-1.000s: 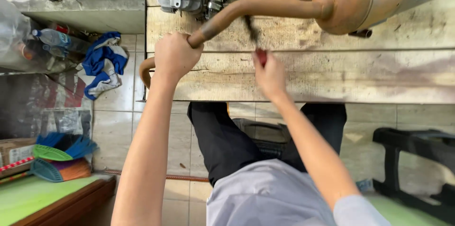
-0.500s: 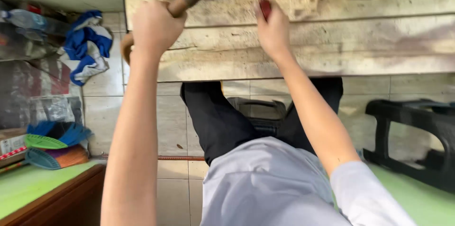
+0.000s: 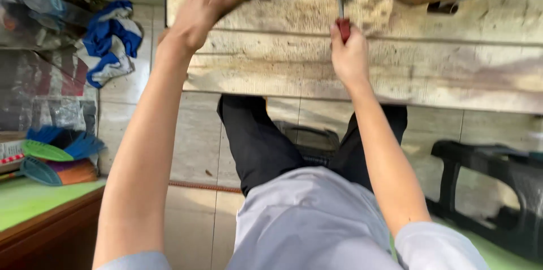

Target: The person scrubs a motorcycle muffler with a wire brush to remove rust and dirt.

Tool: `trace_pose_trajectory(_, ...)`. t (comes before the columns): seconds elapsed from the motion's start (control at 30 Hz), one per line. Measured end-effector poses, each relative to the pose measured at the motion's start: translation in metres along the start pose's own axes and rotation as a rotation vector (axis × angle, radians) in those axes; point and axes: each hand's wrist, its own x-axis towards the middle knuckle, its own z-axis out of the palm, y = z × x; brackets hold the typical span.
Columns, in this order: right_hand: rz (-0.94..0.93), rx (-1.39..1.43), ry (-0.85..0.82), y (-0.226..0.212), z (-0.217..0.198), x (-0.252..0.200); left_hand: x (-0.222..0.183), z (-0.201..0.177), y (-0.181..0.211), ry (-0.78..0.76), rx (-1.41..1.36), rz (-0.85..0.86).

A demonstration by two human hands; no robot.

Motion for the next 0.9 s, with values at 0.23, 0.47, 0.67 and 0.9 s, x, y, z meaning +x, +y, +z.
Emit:
trace_pose_trajectory(0.23,-0.055,-0.088,0.037,0.004,0.0,-0.008,-0.008,-0.009,-0.053,0.047,-0.66,0.19)
trace_pose_trajectory(0.47,0.061,-0.068,-0.028,-0.01,-0.006,-0.004,-0.022,0.014,-0.015,0.393,-0.058,0.273)
trace_pose_trajectory(0.67,0.002,-0.091,-0.006,0.0,-0.01,-0.003,-0.023,0.064,0.027,0.589,0.508,0.187)
trace_pose_trajectory(0.9,-0.067,-0.126,0.011,0.015,-0.014,-0.004,-0.022,0.064,0.014,0.699,0.536,0.113)
